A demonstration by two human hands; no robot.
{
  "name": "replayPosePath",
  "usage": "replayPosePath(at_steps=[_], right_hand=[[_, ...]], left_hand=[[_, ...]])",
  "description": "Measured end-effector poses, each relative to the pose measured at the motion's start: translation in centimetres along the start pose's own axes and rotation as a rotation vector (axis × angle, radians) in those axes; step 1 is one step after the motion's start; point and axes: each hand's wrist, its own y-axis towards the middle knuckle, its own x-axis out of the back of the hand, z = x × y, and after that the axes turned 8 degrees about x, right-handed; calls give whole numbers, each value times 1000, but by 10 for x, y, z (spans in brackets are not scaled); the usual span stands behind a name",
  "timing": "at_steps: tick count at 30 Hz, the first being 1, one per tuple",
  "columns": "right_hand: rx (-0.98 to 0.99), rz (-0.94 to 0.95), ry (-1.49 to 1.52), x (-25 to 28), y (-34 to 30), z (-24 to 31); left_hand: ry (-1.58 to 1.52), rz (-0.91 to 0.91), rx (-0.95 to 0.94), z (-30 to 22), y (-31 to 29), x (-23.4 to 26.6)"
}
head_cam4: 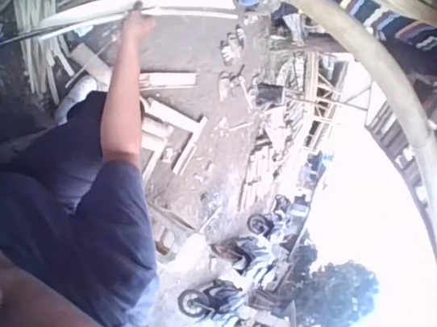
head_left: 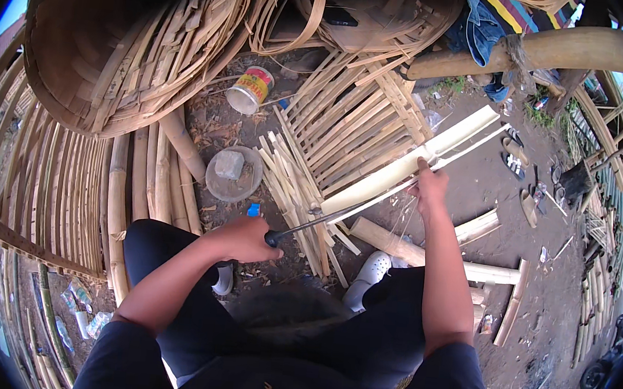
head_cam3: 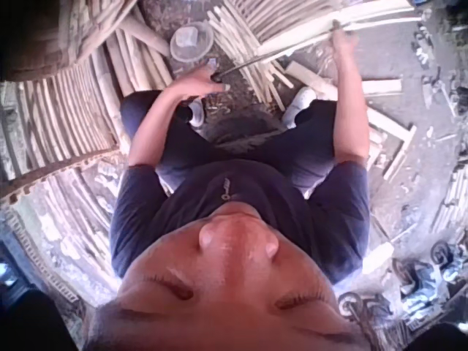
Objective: The person is assembling bamboo pieces by trimming edges with a large knife and using a hammer to fit components together.
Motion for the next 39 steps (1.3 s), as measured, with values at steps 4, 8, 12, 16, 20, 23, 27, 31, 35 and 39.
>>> replayPosePath(at_steps=[4, 8, 12, 16, 20, 23, 27, 31, 35, 39], right_hand=[[83, 56, -102, -9, -19, 11], [89, 86, -108, -22, -27, 5], [387, 239, -394, -39, -32, -16], [520, 388, -462, -60, -49, -12], [697, 413, -428, -58, -33, -13], [712, 489, -474, -50, -20, -11], [623, 535, -590, -52, -21, -4], [618, 580, -588, -45, -24, 5], [710, 639, -515, -32, -18, -1], [692, 723, -583, -26, -18, 4]], left_hand=[[-575, 273, 48, 22, 1, -5], [-544, 289, 102, 27, 19, -12], [-477, 250, 145, 28, 51, -32], [-521, 211, 160, 26, 77, -50], [-625, 208, 177, 20, 76, -54], [-662, 313, 195, 13, 67, -47], [-779, 497, 243, 7, 56, -55], [-825, 601, 285, 3, 50, -54], [-840, 619, 274, 2, 53, -53], [-865, 689, 306, -3, 49, -51]])
